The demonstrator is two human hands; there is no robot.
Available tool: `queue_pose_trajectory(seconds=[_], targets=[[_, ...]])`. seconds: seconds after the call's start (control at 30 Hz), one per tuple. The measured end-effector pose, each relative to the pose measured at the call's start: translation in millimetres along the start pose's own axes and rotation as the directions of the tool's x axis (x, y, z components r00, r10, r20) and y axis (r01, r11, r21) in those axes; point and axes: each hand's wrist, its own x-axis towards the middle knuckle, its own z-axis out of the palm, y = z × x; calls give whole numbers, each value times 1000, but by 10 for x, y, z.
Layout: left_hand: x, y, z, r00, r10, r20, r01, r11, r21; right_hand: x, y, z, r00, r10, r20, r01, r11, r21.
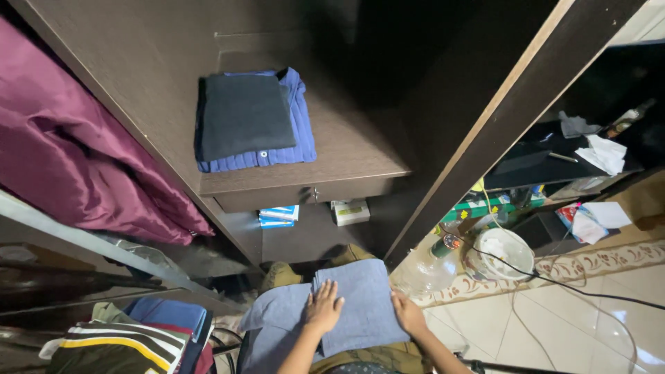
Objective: Fold clothes and put them in the wardrobe.
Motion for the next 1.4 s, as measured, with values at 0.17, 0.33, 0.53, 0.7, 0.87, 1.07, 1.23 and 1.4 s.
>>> queue_pose_trajectory(seconds=[0.17,0.33,0.53,0.7,0.87,1.07,1.23,1.4], targets=[[-44,-44,-142,998,-65,-26,67,995,69,5,46,-218,986,158,-47,-163,978,-129],[-193,400,-51,979,139,-150,-135,990,36,-136,-418,-157,946,-230,-228,188,963,-192],[-304,513,220,926,374,-47,-364,920,142,-494,-1016,24,961,-234,150,276,856,-437],[-394,482,-52,972,237,4,-237,971,37,-549,-872,-92,963,-248,102,267,910,-318],[-465,594,-75,952,300,-56,-301,954,1,-262,-140,-31,973,-226,-49,223,973,-67],[-650,1169,-258,813,580,53,-580,815,-18,402,136,-185,991,19,-134,-14,999,41],[-407,1607,92,781,552,293,-619,744,251,948,-63,-46,996,21,84,-26,998,63],[-6,1775,867,813,333,477,-578,561,593,1282,-199,190,982,164,90,-168,985,39]])
